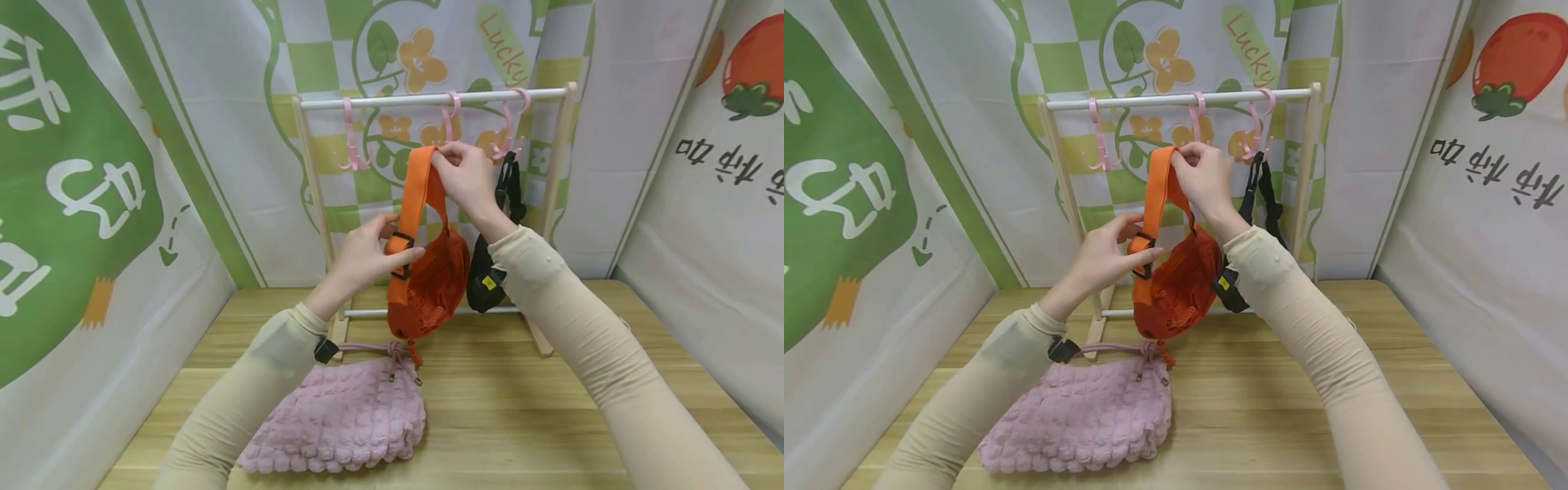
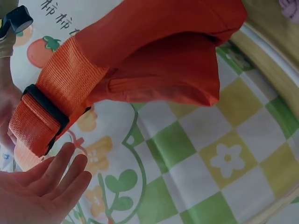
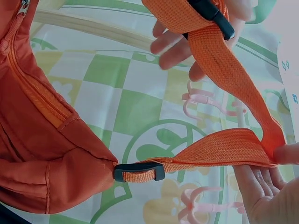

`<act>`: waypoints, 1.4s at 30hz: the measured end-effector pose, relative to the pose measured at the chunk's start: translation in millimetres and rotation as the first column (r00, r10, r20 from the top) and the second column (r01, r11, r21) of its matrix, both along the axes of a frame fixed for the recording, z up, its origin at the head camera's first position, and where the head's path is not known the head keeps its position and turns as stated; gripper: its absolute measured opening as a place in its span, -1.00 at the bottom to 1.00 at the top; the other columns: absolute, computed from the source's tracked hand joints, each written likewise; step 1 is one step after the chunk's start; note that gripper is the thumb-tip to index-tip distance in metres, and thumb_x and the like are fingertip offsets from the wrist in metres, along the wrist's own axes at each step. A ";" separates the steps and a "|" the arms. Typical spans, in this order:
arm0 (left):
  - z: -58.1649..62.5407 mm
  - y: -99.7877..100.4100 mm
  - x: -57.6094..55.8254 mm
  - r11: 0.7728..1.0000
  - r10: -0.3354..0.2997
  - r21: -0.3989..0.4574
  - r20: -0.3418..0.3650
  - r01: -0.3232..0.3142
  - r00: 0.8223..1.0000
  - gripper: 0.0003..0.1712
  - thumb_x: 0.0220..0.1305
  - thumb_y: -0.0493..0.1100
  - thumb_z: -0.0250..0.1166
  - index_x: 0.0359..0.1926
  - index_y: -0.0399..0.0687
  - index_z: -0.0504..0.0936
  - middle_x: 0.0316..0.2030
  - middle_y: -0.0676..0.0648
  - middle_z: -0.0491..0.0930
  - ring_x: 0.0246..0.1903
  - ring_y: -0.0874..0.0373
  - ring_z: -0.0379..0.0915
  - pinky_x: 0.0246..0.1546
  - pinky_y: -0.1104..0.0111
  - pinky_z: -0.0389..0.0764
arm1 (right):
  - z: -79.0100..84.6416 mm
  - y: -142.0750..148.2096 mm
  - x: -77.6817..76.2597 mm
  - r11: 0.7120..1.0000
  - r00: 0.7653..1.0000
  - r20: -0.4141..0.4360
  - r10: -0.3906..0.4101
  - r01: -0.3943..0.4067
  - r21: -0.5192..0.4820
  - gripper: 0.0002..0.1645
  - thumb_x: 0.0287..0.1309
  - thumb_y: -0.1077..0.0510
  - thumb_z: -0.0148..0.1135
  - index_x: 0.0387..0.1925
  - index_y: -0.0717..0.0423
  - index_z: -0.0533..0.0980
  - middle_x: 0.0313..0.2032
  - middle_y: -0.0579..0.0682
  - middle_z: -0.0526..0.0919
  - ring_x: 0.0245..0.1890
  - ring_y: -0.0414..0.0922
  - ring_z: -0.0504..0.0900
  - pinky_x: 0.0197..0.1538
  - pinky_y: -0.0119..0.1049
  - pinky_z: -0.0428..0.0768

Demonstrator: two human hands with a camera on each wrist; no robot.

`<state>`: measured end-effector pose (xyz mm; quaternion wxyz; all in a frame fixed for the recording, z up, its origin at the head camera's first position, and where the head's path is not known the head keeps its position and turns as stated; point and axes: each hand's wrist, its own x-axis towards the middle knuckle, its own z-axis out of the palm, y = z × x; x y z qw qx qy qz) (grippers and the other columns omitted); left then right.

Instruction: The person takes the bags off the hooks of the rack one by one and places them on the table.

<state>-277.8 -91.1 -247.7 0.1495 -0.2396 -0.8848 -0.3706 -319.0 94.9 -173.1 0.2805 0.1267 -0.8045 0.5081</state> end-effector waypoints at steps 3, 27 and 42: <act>-0.6 1.9 -0.3 1.000 -0.005 0.015 0.016 0.005 1.000 -0.13 0.04 0.21 0.38 0.31 -0.04 0.32 -0.21 -0.02 0.63 -0.30 0.13 0.56 -0.29 0.30 0.58 | 0.1 0.2 0.5 1.000 1.000 0.001 0.002 -0.002 -0.009 -0.68 0.27 0.02 0.11 -0.14 0.11 0.65 -0.20 0.07 0.74 -0.34 -0.17 0.69 -0.41 -0.46 0.58; 12.8 -7.1 -4.7 0.965 0.062 0.258 -0.046 -0.049 0.997 -0.49 0.13 -0.10 0.36 0.13 -0.08 0.53 -0.14 -0.09 0.56 -0.32 0.10 0.50 -0.42 0.35 0.57 | -0.6 8.8 -9.8 0.995 1.000 0.000 -0.024 0.024 -0.098 -0.69 0.26 0.04 0.11 -0.18 0.17 0.62 -0.23 0.09 0.72 -0.37 -0.25 0.63 -0.33 -0.50 0.53; 25.1 -5.6 -9.3 0.850 -0.052 0.527 0.116 -0.017 0.992 -0.56 0.20 -0.18 0.29 0.13 -0.06 0.53 -0.28 -0.07 0.52 -0.47 0.14 0.50 -0.50 0.38 0.60 | -4.6 12.5 -13.6 0.992 0.998 0.040 -0.044 0.049 -0.113 -0.65 0.30 0.00 0.06 -0.12 0.17 0.58 -0.37 -0.04 0.63 -0.44 -0.27 0.53 -0.37 -0.48 0.47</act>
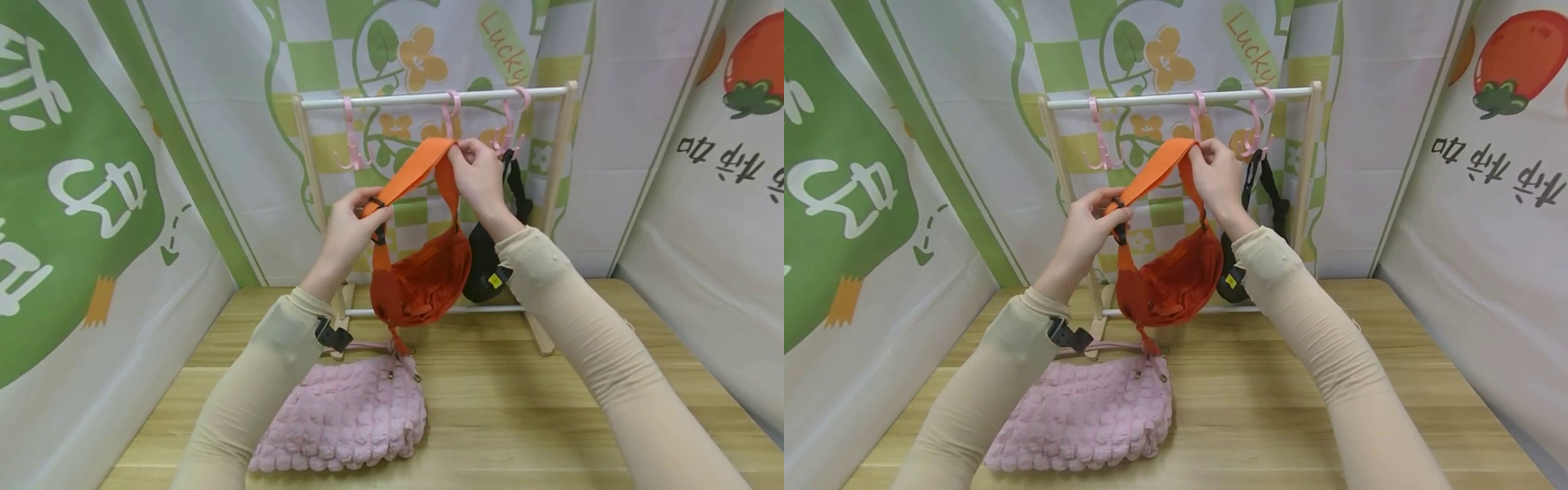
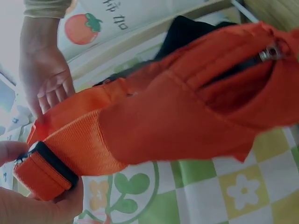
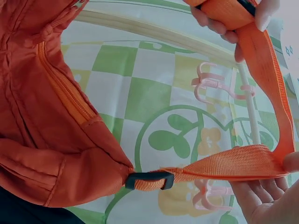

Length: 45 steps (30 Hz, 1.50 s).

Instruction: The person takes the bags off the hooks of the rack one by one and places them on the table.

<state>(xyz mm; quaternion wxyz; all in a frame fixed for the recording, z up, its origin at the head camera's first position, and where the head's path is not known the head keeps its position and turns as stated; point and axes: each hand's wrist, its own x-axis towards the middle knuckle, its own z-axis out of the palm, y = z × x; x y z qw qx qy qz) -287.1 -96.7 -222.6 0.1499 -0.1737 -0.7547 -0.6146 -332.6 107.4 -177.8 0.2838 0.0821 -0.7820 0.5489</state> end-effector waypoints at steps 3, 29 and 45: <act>4.9 1.8 -0.3 0.997 -0.011 0.076 0.000 0.011 1.000 -0.59 0.22 -0.22 0.27 0.11 -0.09 0.54 -0.36 -0.05 0.51 -0.53 0.16 0.46 -0.55 0.43 0.53 | -0.2 1.4 -0.2 1.000 1.000 0.007 -0.006 0.006 0.003 -0.65 0.32 -0.01 0.04 -0.11 0.16 0.56 -0.39 -0.06 0.62 -0.44 -0.26 0.53 -0.38 -0.47 0.47; 19.2 4.8 -4.0 0.936 -0.126 0.334 0.026 0.110 0.992 -0.63 0.23 -0.32 0.23 0.08 -0.20 0.55 -0.31 -0.05 0.52 -0.39 0.17 0.48 -0.32 0.44 0.63 | -7.8 16.8 7.7 0.971 0.978 0.088 0.189 -0.173 -0.163 -0.61 0.37 -0.10 -0.03 -0.06 0.12 0.48 -0.30 0.01 0.69 -0.39 -0.14 0.67 -0.28 -0.39 0.66; 12.8 -0.4 -6.4 0.923 -0.086 0.379 0.055 0.059 0.995 -0.70 0.26 -0.25 0.24 0.02 -0.14 0.57 -0.29 0.01 0.51 -0.40 0.20 0.44 -0.35 0.42 0.60 | -19.9 34.7 15.9 0.935 0.923 0.186 0.337 -0.306 -0.179 -0.65 0.36 0.03 0.03 0.03 0.15 0.47 -0.33 -0.21 0.54 -0.27 -0.22 0.49 -0.14 -0.34 0.50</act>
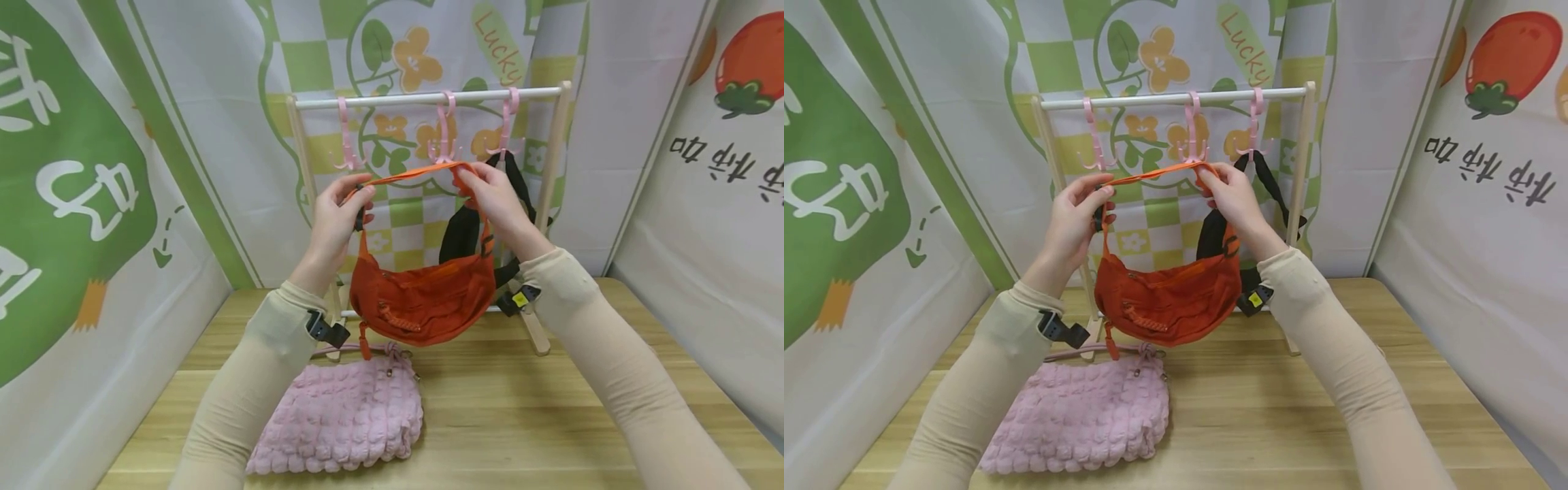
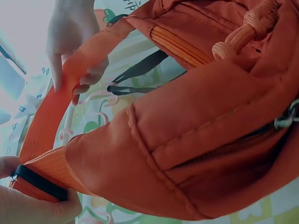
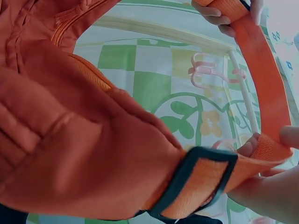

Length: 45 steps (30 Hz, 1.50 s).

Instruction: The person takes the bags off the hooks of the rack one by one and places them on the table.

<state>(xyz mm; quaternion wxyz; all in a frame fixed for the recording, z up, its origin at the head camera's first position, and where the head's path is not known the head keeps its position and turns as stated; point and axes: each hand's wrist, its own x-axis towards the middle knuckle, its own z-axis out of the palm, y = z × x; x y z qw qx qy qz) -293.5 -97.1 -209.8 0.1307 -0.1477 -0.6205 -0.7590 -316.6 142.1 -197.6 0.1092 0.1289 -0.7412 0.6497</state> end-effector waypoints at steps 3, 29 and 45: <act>-0.7 -1.4 0.3 1.000 -0.006 0.017 0.002 0.006 1.000 -0.72 0.28 -0.25 0.22 0.01 -0.13 0.56 -0.32 0.00 0.50 -0.42 0.21 0.43 -0.37 0.43 0.60 | -1.0 3.9 2.2 1.000 1.000 -0.007 0.023 -0.023 0.005 -0.66 0.34 0.09 0.06 0.05 0.17 0.49 -0.37 -0.24 0.56 -0.30 -0.25 0.47 -0.19 -0.37 0.48; -6.1 2.5 5.1 0.995 -0.009 0.095 0.049 0.004 0.999 -0.66 0.28 -0.20 0.25 0.07 -0.14 0.52 -0.36 0.04 0.51 -0.43 0.21 0.43 -0.41 0.45 0.59 | -18.4 30.7 12.1 0.990 0.996 0.092 -0.012 0.024 -0.136 -0.74 0.33 -0.03 0.05 -0.20 -0.02 0.60 -0.40 -0.16 0.60 -0.45 -0.22 0.52 -0.43 -0.43 0.46; -16.6 1.2 5.1 0.993 -0.014 0.115 0.085 0.004 0.996 -0.61 0.25 -0.14 0.28 0.08 -0.12 0.49 -0.27 0.00 0.53 -0.43 0.22 0.41 -0.41 0.48 0.56 | -29.9 37.8 18.2 0.966 0.980 0.193 0.044 0.007 -0.257 -0.73 0.29 -0.05 0.09 -0.36 0.05 0.48 -0.61 -0.15 0.38 -0.68 -0.23 0.37 -0.62 -0.41 0.37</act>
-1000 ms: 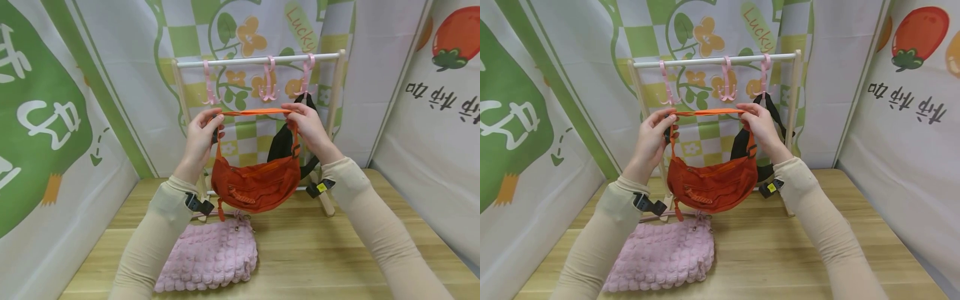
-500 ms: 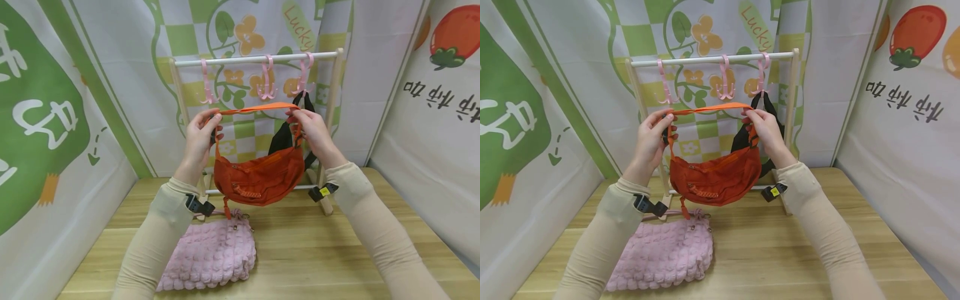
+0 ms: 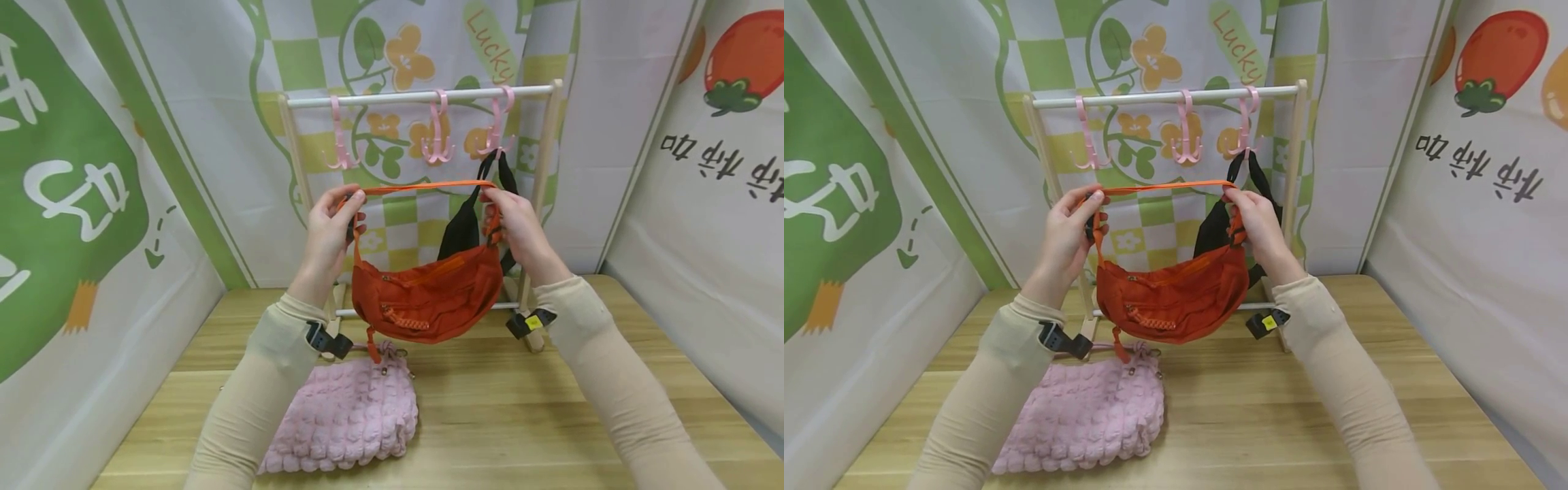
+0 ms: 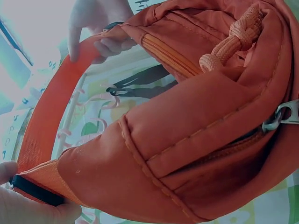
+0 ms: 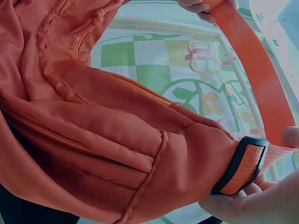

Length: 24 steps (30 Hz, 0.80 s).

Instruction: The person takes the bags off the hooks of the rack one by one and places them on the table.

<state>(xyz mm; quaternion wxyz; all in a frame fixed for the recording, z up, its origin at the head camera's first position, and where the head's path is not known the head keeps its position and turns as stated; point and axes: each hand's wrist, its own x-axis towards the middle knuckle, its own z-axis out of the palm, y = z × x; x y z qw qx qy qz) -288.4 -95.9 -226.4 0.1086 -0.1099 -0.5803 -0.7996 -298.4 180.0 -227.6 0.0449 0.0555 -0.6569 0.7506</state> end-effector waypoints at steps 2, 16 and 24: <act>-2.3 -1.4 -0.3 1.000 -0.001 -0.002 0.014 0.001 1.000 -0.61 0.25 -0.13 0.28 0.08 -0.11 0.49 -0.28 0.02 0.54 -0.42 0.22 0.41 -0.41 0.47 0.55 | -1.8 1.2 0.5 0.999 1.000 0.011 0.021 -0.021 -0.033 -0.77 0.29 -0.01 0.08 -0.39 0.04 0.48 -0.63 -0.15 0.36 -0.69 -0.23 0.34 -0.64 -0.42 0.37; -15.3 -5.6 -2.8 0.999 -0.035 -0.027 0.045 0.036 0.998 -0.70 0.23 -0.17 0.30 -0.02 -0.05 0.52 -0.38 0.02 0.57 -0.47 0.24 0.40 -0.51 0.50 0.47 | -12.6 20.4 7.4 0.975 0.987 0.028 0.157 -0.151 -0.161 -0.70 0.18 0.37 -0.14 -0.50 0.08 0.49 -0.60 -0.09 0.39 -0.65 -0.15 0.38 -0.47 -0.34 0.43; -21.5 -9.4 -2.7 0.998 -0.047 -0.030 0.043 0.048 0.998 -0.61 0.14 -0.28 0.36 0.01 -0.07 0.53 -0.35 -0.01 0.58 -0.43 0.24 0.40 -0.49 0.49 0.44 | -19.4 25.2 8.8 0.976 0.980 0.008 0.199 -0.198 -0.091 -0.55 0.14 0.49 -0.15 -0.49 -0.01 0.56 -0.65 -0.08 0.47 -0.59 -0.16 0.50 -0.40 -0.34 0.47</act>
